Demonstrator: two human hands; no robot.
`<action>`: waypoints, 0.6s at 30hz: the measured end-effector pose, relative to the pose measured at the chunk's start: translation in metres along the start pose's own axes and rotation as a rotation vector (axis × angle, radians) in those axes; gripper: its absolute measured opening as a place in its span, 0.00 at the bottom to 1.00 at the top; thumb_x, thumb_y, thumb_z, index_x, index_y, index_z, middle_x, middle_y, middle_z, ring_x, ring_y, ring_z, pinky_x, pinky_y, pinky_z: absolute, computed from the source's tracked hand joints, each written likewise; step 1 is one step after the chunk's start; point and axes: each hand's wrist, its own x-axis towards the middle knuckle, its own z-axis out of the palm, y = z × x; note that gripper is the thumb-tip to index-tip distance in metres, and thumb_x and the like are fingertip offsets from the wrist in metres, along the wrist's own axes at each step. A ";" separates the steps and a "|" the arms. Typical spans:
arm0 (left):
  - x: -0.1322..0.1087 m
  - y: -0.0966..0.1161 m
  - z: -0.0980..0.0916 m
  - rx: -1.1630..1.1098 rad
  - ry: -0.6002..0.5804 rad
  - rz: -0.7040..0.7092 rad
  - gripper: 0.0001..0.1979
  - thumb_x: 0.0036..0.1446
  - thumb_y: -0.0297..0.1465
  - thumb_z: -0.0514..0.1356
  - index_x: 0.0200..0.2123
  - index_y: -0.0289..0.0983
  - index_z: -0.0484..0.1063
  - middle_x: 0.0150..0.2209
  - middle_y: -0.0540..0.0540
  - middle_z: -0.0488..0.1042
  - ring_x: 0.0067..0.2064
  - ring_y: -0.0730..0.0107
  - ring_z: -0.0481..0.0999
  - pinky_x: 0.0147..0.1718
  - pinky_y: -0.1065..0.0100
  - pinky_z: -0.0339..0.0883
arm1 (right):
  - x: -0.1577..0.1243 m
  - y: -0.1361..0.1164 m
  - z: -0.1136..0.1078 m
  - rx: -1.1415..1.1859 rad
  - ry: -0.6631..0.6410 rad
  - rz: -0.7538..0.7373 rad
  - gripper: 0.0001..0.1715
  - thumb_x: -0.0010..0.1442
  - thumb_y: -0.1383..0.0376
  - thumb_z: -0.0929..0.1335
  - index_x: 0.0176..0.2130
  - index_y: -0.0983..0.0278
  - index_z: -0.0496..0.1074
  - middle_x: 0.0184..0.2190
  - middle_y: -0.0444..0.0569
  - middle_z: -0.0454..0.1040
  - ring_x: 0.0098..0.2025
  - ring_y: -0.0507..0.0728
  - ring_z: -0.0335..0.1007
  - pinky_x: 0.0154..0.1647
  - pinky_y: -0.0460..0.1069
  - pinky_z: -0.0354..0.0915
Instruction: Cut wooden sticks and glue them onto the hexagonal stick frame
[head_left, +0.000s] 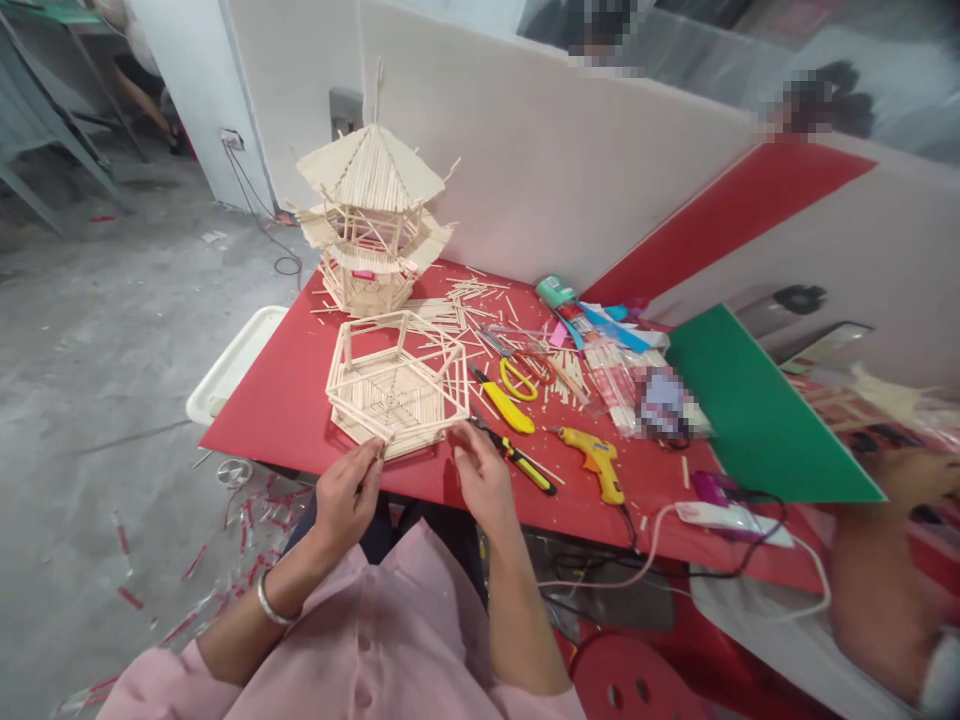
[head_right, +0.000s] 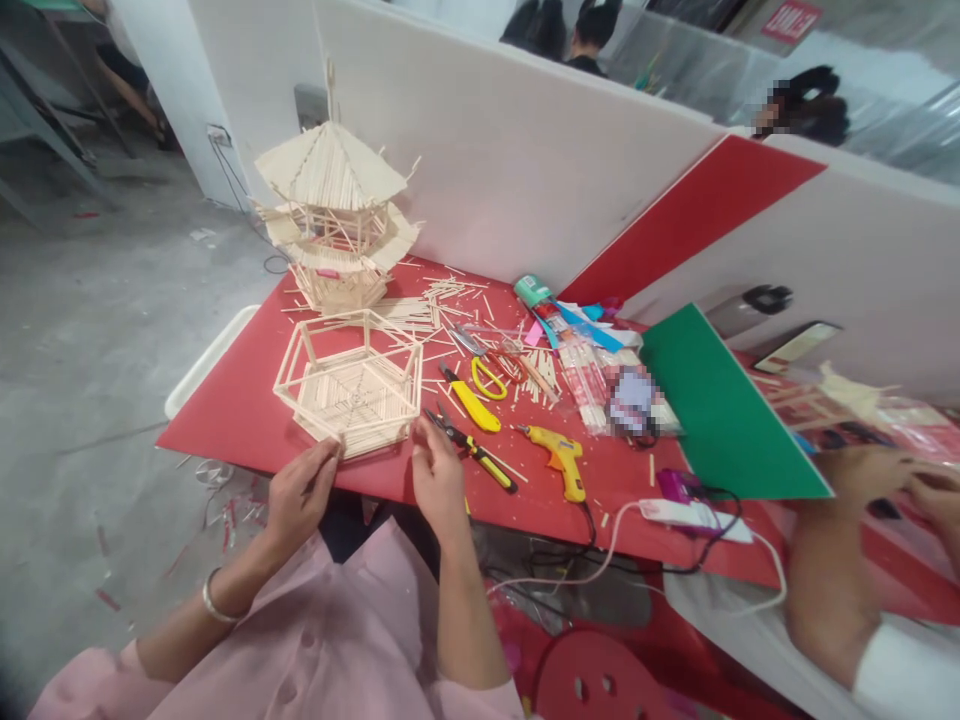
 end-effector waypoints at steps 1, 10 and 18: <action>0.003 0.003 -0.002 -0.004 0.023 0.006 0.11 0.62 0.25 0.57 0.47 0.35 0.76 0.41 0.39 0.82 0.43 0.63 0.82 0.45 0.64 0.76 | -0.002 -0.002 -0.003 -0.009 0.009 0.004 0.24 0.62 0.62 0.63 0.56 0.61 0.71 0.55 0.54 0.73 0.54 0.58 0.73 0.55 0.55 0.69; 0.017 0.020 -0.009 -0.105 -0.035 0.171 0.05 0.60 0.23 0.59 0.33 0.36 0.74 0.25 0.46 0.77 0.27 0.72 0.75 0.29 0.72 0.70 | -0.009 -0.012 -0.042 -0.141 0.113 0.081 0.21 0.61 0.55 0.65 0.47 0.63 0.78 0.42 0.54 0.81 0.42 0.60 0.79 0.46 0.55 0.73; 0.023 0.041 0.006 -0.228 -0.158 0.269 0.04 0.60 0.24 0.59 0.33 0.35 0.73 0.25 0.45 0.76 0.26 0.72 0.74 0.27 0.72 0.68 | -0.015 -0.022 -0.041 -0.199 0.114 0.010 0.19 0.61 0.55 0.65 0.44 0.61 0.79 0.38 0.52 0.82 0.35 0.58 0.79 0.42 0.53 0.73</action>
